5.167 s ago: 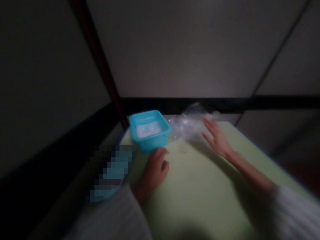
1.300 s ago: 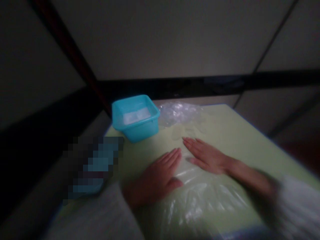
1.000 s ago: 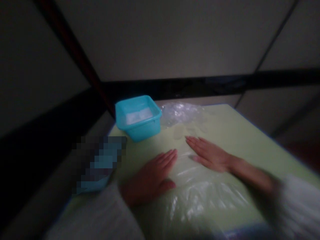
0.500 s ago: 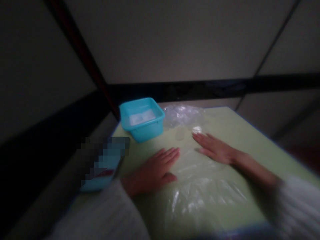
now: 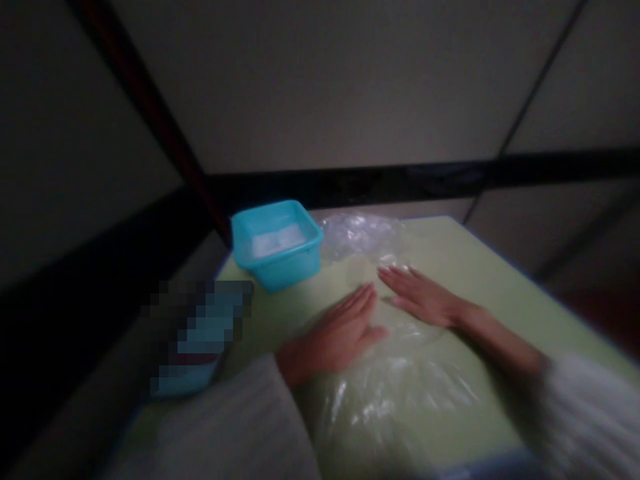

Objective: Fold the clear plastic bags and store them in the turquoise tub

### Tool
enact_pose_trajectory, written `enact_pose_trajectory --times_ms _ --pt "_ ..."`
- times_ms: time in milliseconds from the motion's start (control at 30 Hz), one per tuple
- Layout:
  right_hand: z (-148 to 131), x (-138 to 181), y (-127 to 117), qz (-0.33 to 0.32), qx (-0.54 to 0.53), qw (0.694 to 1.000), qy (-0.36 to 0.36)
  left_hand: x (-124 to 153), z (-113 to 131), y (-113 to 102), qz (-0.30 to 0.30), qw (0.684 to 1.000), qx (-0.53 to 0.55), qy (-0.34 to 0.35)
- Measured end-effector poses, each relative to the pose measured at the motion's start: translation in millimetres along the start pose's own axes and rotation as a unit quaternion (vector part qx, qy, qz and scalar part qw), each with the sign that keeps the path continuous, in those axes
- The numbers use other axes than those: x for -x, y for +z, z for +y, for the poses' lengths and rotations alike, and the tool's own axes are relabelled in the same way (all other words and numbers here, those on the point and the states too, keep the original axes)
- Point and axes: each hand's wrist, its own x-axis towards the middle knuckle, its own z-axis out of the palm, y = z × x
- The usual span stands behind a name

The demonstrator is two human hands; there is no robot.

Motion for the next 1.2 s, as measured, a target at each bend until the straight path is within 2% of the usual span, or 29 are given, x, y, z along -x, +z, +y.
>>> enact_pose_trajectory --times_ms 167,500,933,1200 --pt "1 0 2 0.005 0.034 0.999 0.006 9 -18 9 -0.005 0.999 -0.017 0.036" --pt "3 1 7 0.040 0.062 0.997 0.000 42 -35 0 -0.019 0.999 -0.003 0.048" --pt "8 4 5 0.052 0.029 0.998 -0.001 43 -31 -10 -0.061 0.998 -0.010 0.019" --pt "26 15 -3 0.074 0.049 0.996 0.020 43 -32 -11 -0.048 0.999 -0.001 0.020"
